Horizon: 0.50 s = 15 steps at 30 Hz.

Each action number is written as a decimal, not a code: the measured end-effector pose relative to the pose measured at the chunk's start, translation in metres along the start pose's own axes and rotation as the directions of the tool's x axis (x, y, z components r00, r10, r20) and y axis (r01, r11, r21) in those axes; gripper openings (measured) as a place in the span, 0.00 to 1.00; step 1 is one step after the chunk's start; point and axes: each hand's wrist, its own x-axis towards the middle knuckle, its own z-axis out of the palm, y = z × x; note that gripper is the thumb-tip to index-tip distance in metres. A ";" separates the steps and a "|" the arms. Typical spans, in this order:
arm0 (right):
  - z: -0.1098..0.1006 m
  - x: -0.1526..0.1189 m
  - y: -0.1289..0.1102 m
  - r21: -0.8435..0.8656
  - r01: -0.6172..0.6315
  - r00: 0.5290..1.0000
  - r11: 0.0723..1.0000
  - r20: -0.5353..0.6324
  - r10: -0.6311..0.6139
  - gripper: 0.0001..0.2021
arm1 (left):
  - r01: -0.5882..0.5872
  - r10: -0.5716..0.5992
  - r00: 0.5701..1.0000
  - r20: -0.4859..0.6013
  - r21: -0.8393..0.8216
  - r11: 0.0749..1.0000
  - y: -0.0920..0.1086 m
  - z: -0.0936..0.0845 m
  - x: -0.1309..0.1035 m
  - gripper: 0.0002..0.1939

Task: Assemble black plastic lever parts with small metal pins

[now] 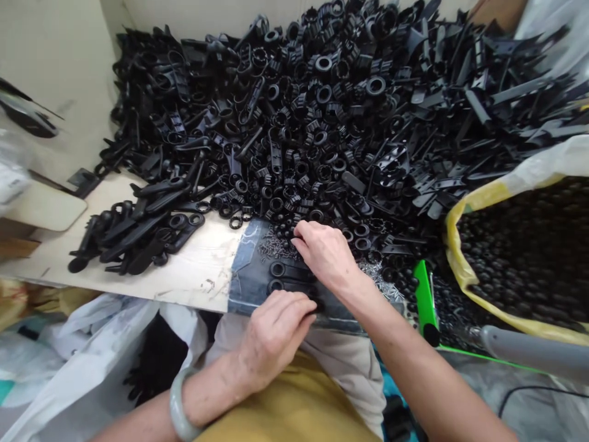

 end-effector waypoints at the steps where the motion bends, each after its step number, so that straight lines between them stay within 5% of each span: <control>1: -0.002 -0.004 0.002 0.059 0.024 0.999 0.998 -0.035 -0.022 0.04 | 0.012 -0.012 1.000 -0.010 -0.009 1.000 -0.001 -0.001 0.001 0.09; 5: -0.012 -0.045 0.015 0.506 0.082 0.972 0.858 -0.231 0.043 0.09 | 0.019 -0.021 0.999 -0.027 -0.043 0.999 -0.004 0.001 0.009 0.09; 10: -0.001 -0.113 0.026 0.884 -0.025 0.923 0.466 -0.159 0.351 0.07 | -0.012 0.013 0.999 -0.037 0.011 1.000 -0.009 0.011 0.016 0.12; 12: 0.007 -0.131 0.024 0.890 -0.036 0.905 0.454 -0.164 0.392 0.06 | 0.005 -0.002 0.999 -0.042 0.067 0.998 -0.012 0.012 0.019 0.10; 15: 0.017 -0.145 0.017 0.812 -0.034 0.904 0.583 -0.223 0.364 0.07 | -0.019 0.019 1.000 0.004 0.103 0.994 -0.015 0.011 0.022 0.06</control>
